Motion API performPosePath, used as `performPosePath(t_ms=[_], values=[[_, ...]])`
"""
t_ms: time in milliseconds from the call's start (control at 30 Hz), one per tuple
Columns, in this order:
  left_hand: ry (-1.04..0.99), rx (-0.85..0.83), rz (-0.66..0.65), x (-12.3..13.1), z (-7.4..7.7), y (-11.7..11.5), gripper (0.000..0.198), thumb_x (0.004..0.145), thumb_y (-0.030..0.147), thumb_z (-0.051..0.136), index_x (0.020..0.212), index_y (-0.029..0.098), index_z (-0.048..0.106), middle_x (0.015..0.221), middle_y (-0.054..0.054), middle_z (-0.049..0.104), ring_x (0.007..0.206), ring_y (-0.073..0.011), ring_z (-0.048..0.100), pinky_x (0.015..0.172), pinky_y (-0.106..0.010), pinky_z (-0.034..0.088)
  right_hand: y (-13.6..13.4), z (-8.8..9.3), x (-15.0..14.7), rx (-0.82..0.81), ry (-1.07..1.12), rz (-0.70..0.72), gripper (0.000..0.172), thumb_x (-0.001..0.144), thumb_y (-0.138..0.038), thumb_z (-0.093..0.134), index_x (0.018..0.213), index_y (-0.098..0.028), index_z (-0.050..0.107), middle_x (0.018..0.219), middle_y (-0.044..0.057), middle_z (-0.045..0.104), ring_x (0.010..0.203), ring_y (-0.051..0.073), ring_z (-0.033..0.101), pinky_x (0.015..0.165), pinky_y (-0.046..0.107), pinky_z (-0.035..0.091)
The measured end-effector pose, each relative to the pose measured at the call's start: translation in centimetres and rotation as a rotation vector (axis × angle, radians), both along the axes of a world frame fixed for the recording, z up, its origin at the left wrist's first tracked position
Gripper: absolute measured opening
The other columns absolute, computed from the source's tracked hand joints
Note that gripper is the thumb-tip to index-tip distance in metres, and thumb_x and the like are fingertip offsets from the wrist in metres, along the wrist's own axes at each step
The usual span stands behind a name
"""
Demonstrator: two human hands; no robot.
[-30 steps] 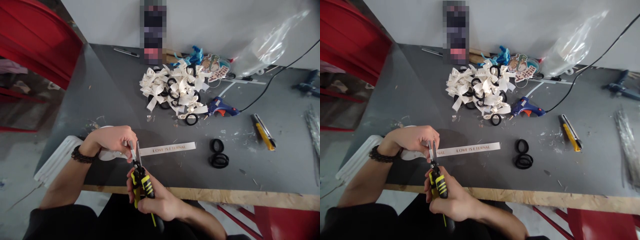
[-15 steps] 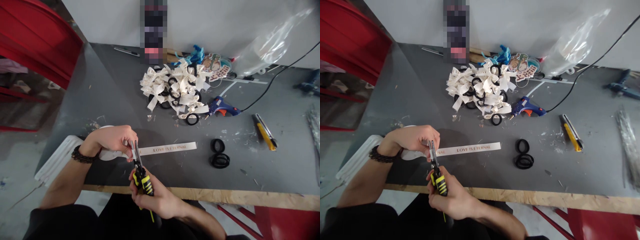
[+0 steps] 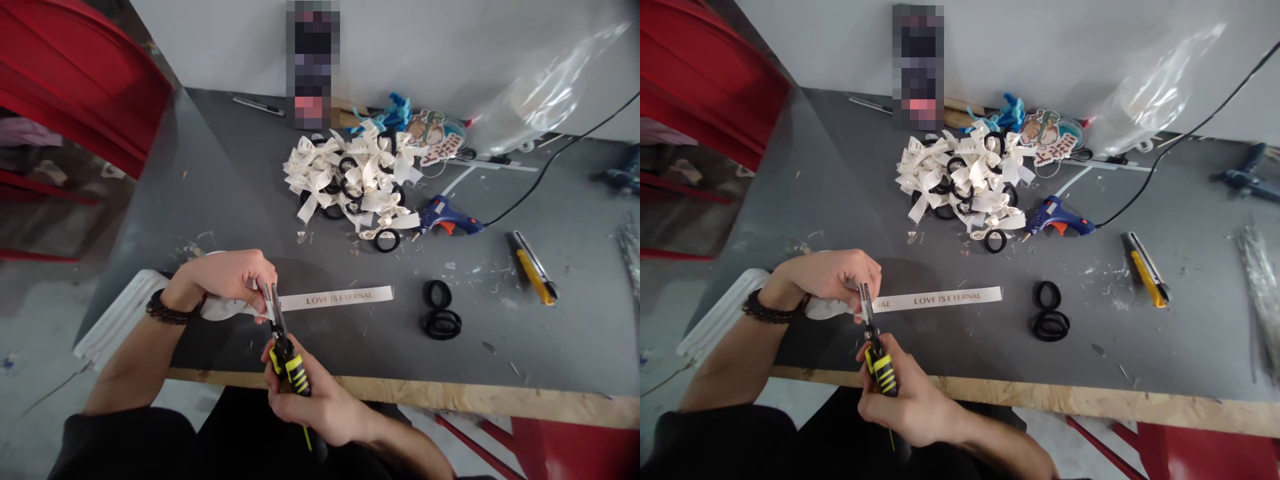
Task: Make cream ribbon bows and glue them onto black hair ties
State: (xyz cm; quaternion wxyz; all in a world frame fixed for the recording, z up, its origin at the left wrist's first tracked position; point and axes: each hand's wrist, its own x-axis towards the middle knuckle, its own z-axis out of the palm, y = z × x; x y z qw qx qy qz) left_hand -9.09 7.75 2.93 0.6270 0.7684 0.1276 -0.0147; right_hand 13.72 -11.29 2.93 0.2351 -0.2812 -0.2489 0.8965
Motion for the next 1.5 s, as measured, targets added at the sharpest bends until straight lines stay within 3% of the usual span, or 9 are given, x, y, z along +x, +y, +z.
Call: performPosePath(t_ms=[167, 333, 533, 700, 833, 1033, 1200, 1367, 1500], values=[[0.030, 0.010, 0.022, 0.0, 0.0, 0.0, 0.013, 0.096, 0.023, 0.077, 0.089, 0.027, 0.087, 0.087, -0.005, 0.082, 0.084, -0.0165, 0.076, 0.077, -0.021, 0.055, 0.2, 0.2, 0.0, 0.018, 0.058, -0.022, 0.067, 0.073, -0.008, 0.080, 0.130, -0.025, 0.049, 0.115, 0.002, 0.058, 0.098, 0.016, 0.062, 0.085, 0.034, 0.049], [0.041, 0.023, 0.006, 0.0, 0.0, 0.1, 0.014, 0.097, 0.022, 0.075, 0.090, 0.027, 0.086, 0.087, -0.004, 0.083, 0.084, -0.0156, 0.076, 0.079, -0.021, 0.055, 0.3, 0.5, -0.2, 0.030, 0.112, -0.061, 0.062, 0.079, -0.010, 0.077, 0.133, -0.024, 0.048, 0.120, 0.004, 0.060, 0.106, 0.018, 0.068, 0.097, 0.039, 0.050], [0.041, 0.058, 0.033, -0.1, 0.0, -0.1, 0.015, 0.098, 0.025, 0.075, 0.087, 0.026, 0.087, 0.086, -0.006, 0.082, 0.081, -0.0158, 0.076, 0.075, -0.021, 0.054, -0.4, -0.1, -0.8, -0.031, -0.013, -0.054, 0.034, 0.089, -0.017, 0.067, 0.119, -0.022, 0.052, 0.088, -0.004, 0.060, 0.062, 0.010, 0.060, 0.062, 0.027, 0.047], [0.037, 0.032, 0.016, 0.0, -0.2, -0.1, 0.016, 0.099, 0.026, 0.074, 0.091, 0.026, 0.087, 0.088, -0.006, 0.082, 0.084, -0.0160, 0.076, 0.077, -0.021, 0.055, 0.1, 0.1, -0.3, 0.067, -0.007, -0.055, 0.047, 0.088, -0.023, 0.078, 0.128, -0.022, 0.054, 0.109, 0.003, 0.065, 0.086, 0.014, 0.066, 0.077, 0.030, 0.052], [0.039, 0.075, 0.029, 0.1, -0.1, -0.1, 0.015, 0.098, 0.026, 0.075, 0.088, 0.026, 0.087, 0.087, -0.006, 0.082, 0.081, -0.0158, 0.076, 0.073, -0.021, 0.054, -0.2, 0.1, -0.2, 0.029, -0.052, -0.019, 0.030, 0.104, -0.039, 0.063, 0.124, -0.021, 0.052, 0.073, -0.005, 0.062, 0.063, 0.011, 0.058, 0.065, 0.028, 0.048], [0.012, 0.040, 0.095, -0.1, 0.1, -0.2, 0.014, 0.097, 0.023, 0.076, 0.089, 0.025, 0.087, 0.086, -0.006, 0.082, 0.082, -0.0154, 0.076, 0.074, -0.019, 0.055, -0.1, 0.1, 0.1, 0.161, -0.003, -0.057, 0.071, 0.088, -0.033, 0.086, 0.147, -0.027, 0.047, 0.131, 0.008, 0.060, 0.108, 0.020, 0.064, 0.098, 0.042, 0.052], [0.016, 0.052, 0.091, 0.0, 0.2, -0.2, 0.014, 0.097, 0.024, 0.075, 0.089, 0.025, 0.087, 0.085, -0.007, 0.082, 0.081, -0.0165, 0.075, 0.075, -0.022, 0.054, 0.0, 0.2, 0.2, 0.120, 0.057, -0.068, 0.056, 0.096, -0.030, 0.076, 0.145, -0.026, 0.049, 0.131, 0.009, 0.059, 0.109, 0.020, 0.066, 0.101, 0.045, 0.051], [0.019, 0.033, 0.069, 0.1, 0.0, -0.1, 0.014, 0.096, 0.022, 0.077, 0.088, 0.026, 0.087, 0.085, -0.006, 0.082, 0.081, -0.0162, 0.075, 0.074, -0.021, 0.054, -0.4, -0.1, -0.3, 0.157, -0.041, -0.064, 0.049, 0.091, -0.027, 0.080, 0.132, -0.023, 0.053, 0.116, 0.005, 0.063, 0.093, 0.016, 0.066, 0.084, 0.034, 0.053], [0.013, 0.053, 0.047, 0.0, -0.1, -0.1, 0.016, 0.099, 0.027, 0.075, 0.088, 0.025, 0.086, 0.086, -0.007, 0.082, 0.084, -0.0162, 0.076, 0.077, -0.020, 0.054, -0.7, -0.1, -0.5, 0.089, -0.131, 0.011, 0.026, 0.103, -0.037, 0.064, 0.120, -0.023, 0.050, 0.072, -0.007, 0.059, 0.059, 0.011, 0.057, 0.063, 0.027, 0.047]])
